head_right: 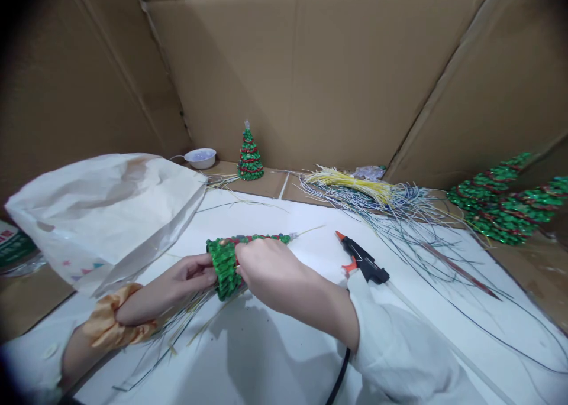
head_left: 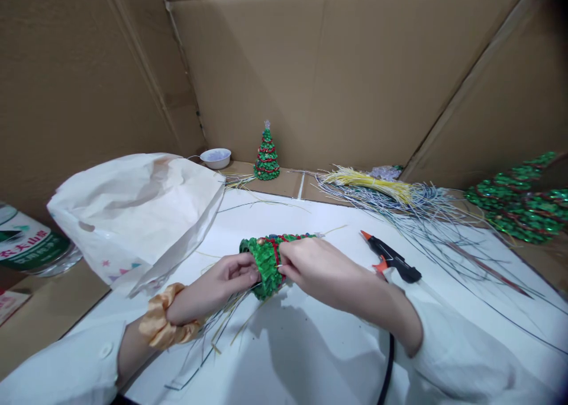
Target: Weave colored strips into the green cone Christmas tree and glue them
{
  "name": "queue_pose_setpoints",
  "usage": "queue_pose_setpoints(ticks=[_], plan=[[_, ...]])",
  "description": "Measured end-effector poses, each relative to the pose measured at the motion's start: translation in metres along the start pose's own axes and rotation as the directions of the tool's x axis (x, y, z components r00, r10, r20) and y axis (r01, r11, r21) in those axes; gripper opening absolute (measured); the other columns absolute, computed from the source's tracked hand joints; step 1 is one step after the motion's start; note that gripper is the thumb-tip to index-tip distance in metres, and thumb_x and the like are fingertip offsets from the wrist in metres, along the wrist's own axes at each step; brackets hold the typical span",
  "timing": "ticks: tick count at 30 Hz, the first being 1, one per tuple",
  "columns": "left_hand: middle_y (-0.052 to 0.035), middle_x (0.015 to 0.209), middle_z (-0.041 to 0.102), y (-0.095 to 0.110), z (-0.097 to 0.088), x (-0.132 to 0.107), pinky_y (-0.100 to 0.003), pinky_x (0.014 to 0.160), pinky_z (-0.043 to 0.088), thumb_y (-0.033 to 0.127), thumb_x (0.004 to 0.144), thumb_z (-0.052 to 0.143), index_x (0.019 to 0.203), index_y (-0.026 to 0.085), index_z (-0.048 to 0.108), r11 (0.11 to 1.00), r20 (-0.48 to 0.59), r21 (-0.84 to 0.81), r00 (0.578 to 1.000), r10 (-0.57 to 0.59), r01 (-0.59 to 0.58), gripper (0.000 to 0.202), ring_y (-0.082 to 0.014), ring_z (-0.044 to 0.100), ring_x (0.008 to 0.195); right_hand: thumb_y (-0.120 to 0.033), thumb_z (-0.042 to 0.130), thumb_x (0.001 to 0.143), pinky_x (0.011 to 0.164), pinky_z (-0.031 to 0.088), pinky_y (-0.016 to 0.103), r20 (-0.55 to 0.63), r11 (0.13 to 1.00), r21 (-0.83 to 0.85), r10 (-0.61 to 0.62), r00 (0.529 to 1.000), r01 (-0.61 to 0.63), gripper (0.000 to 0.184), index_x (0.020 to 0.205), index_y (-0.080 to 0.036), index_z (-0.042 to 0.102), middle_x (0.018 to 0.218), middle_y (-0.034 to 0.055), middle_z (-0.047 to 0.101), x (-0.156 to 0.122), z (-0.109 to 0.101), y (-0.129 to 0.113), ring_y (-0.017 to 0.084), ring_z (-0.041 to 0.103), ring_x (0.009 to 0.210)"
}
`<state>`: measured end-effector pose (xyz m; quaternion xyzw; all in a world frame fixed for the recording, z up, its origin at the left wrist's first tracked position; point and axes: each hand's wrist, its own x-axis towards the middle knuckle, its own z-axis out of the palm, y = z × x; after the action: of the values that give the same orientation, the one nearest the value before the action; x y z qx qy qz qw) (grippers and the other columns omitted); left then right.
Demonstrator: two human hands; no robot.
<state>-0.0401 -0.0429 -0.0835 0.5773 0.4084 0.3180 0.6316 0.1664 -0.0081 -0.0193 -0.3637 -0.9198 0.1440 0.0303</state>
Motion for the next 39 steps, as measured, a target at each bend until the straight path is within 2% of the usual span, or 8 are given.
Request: queue_pose_setpoints(ticks=[3, 7, 12, 15, 19, 29, 34, 39], plan=[[-0.0076, 0.103, 0.061, 0.000, -0.001, 0.000, -0.034, 0.092, 0.038, 0.023, 0.082, 0.055, 0.113, 0.016, 0.057, 0.996, 0.065, -0.084, 0.998, 0.001, 0.004, 0.032, -0.0172, 0.055, 0.093, -0.025, 0.052, 0.083, 0.049, 0.020, 0.023, 0.001, 1.000, -0.002, 0.025, 1.000, -0.025, 0.013, 0.074, -0.016, 0.054, 0.065, 0.0003, 0.058, 0.000, 0.000, 0.000, 0.009, 0.043, 0.053], [-0.0101, 0.111, 0.060, -0.004, -0.002, 0.001, -0.034, 0.091, 0.039, 0.025, 0.080, 0.059, 0.120, 0.016, 0.053, 0.989, 0.113, -0.146, 0.993, 0.032, -0.015, 0.042, -0.0194, 0.056, 0.098, -0.018, 0.049, 0.084, 0.050, 0.021, 0.023, -0.029, 0.998, 0.046, -0.052, 0.998, 0.053, 0.012, 0.074, -0.016, 0.052, 0.067, 0.0000, 0.058, -0.001, 0.000, 0.003, 0.009, 0.044, 0.055], [-0.0102, 0.110, 0.062, -0.011, -0.001, 0.002, -0.032, 0.086, 0.042, 0.024, 0.075, 0.065, 0.119, 0.016, 0.054, 0.982, 0.079, -0.182, 0.995, 0.061, -0.046, 0.046, -0.0167, 0.059, 0.088, -0.018, 0.050, 0.085, 0.052, 0.022, 0.023, -0.055, 0.990, 0.081, -0.114, 0.992, 0.118, 0.012, 0.073, -0.015, 0.051, 0.070, 0.0003, 0.057, -0.001, 0.003, 0.005, 0.009, 0.044, 0.059], [-0.0107, 0.112, 0.062, -0.011, 0.001, 0.002, -0.031, 0.086, 0.042, 0.023, 0.075, 0.065, 0.118, 0.016, 0.055, 0.982, 0.050, -0.184, 0.998, 0.048, -0.038, 0.045, -0.0182, 0.059, 0.092, -0.017, 0.045, 0.086, 0.052, 0.023, 0.023, -0.043, 0.984, 0.102, -0.143, 0.989, 0.147, 0.014, 0.074, -0.015, 0.052, 0.070, 0.0003, 0.057, -0.002, 0.004, 0.007, 0.008, 0.044, 0.059], [-0.0105, 0.112, 0.062, -0.012, 0.002, 0.003, -0.030, 0.085, 0.043, 0.024, 0.075, 0.065, 0.118, 0.016, 0.054, 0.987, 0.019, -0.159, 0.999, 0.039, -0.035, 0.045, -0.0200, 0.058, 0.098, -0.017, 0.041, 0.088, 0.055, 0.025, 0.022, -0.090, 0.979, 0.100, -0.169, 0.982, 0.178, 0.016, 0.075, -0.016, 0.050, 0.074, 0.0007, 0.057, 0.000, 0.007, 0.007, 0.008, 0.045, 0.062], [-0.0116, 0.109, 0.064, -0.013, 0.005, 0.004, -0.029, 0.079, 0.044, 0.027, 0.073, 0.067, 0.116, 0.014, 0.055, 0.986, -0.041, -0.155, 0.998, 0.048, -0.054, 0.047, -0.0218, 0.059, 0.097, -0.016, 0.044, 0.086, 0.053, 0.022, 0.024, -0.064, 0.991, -0.020, -0.131, 0.989, 0.130, 0.013, 0.078, -0.015, 0.055, 0.076, 0.0023, 0.056, 0.006, 0.011, -0.002, 0.009, 0.042, 0.061], [-0.0114, 0.109, 0.063, -0.014, 0.005, 0.004, -0.030, 0.080, 0.043, 0.029, 0.073, 0.067, 0.117, 0.014, 0.055, 0.986, -0.039, -0.153, 0.998, 0.054, -0.059, 0.048, -0.0224, 0.057, 0.100, -0.015, 0.046, 0.085, 0.052, 0.019, 0.024, -0.124, 0.997, 0.059, -0.039, 0.991, 0.047, 0.010, 0.077, -0.015, 0.052, 0.069, -0.0006, 0.055, 0.005, 0.011, -0.005, 0.008, 0.040, 0.055], [-0.0102, 0.107, 0.063, -0.014, 0.007, 0.004, -0.028, 0.076, 0.042, 0.028, 0.075, 0.065, 0.117, 0.015, 0.054, 0.988, -0.047, -0.134, 0.997, 0.068, -0.074, 0.046, -0.0215, 0.057, 0.097, -0.012, 0.045, 0.084, 0.051, 0.019, 0.025, -0.171, 0.998, 0.001, -0.058, 0.984, 0.059, 0.011, 0.075, -0.016, 0.051, 0.069, -0.0005, 0.056, 0.002, 0.019, -0.007, 0.009, 0.041, 0.055]])
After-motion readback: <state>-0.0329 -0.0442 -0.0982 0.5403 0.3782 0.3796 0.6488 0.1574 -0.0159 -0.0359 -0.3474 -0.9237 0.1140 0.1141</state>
